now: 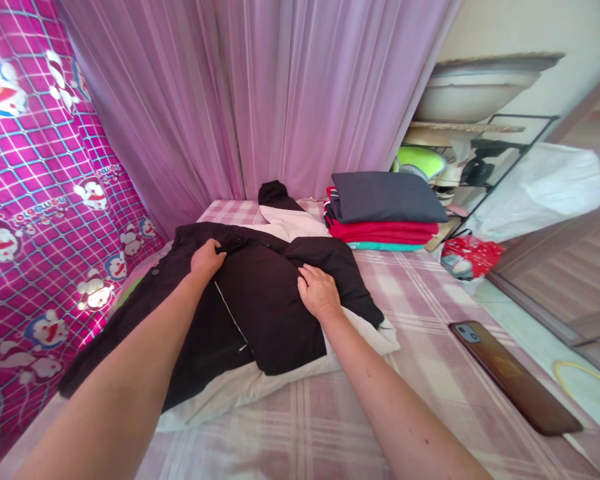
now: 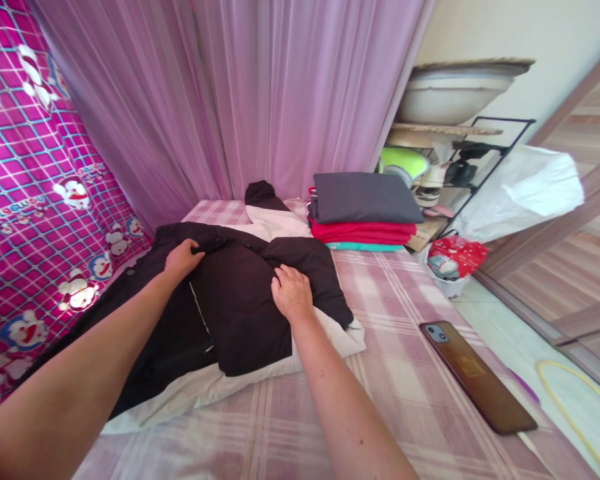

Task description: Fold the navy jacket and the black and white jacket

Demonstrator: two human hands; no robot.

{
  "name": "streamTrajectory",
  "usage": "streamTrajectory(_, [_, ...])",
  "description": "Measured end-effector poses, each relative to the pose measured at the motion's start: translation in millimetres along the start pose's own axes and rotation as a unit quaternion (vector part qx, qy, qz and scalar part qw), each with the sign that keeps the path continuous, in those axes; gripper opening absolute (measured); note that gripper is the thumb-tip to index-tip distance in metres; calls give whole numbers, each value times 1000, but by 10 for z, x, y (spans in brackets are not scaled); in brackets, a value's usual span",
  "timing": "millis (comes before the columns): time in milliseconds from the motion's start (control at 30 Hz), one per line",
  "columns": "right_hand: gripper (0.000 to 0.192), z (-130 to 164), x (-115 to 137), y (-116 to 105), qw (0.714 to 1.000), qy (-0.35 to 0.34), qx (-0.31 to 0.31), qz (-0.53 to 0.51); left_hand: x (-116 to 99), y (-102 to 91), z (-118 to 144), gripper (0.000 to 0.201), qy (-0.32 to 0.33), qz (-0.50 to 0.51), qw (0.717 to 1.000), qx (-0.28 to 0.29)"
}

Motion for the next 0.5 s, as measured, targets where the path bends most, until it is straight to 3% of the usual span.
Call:
streamTrajectory(133, [34, 1, -1, 1, 1000, 3, -3, 4, -192, -129, 463, 20, 184, 107, 975, -66])
streamTrajectory(233, [34, 0, 6, -4, 1000, -1, -5, 2, -349, -96, 969, 14, 363, 120, 923, -41])
streamTrajectory(300, [34, -2, 10, -7, 1000, -6, -4, 0, -396, -28, 1256, 14, 443, 108, 890, -13])
streamTrajectory(367, [34, -2, 10, -9, 1000, -7, -3, 0, -400, 27, 1419, 16, 477, 98, 873, -7])
streamTrajectory(500, [34, -2, 4, -12, 1000, -6, -8, 1, -399, 53, 1511, 18, 496, 89, 863, -41])
Point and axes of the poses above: each hand's wrist, its own z-axis away from the middle knuckle, its own y-axis out of the palm, x = y × z, the point moved 7 cm from there along -z, towards the middle knuckle, and after that the axes turned 3 degrees about -x, right-handed, at the moved point
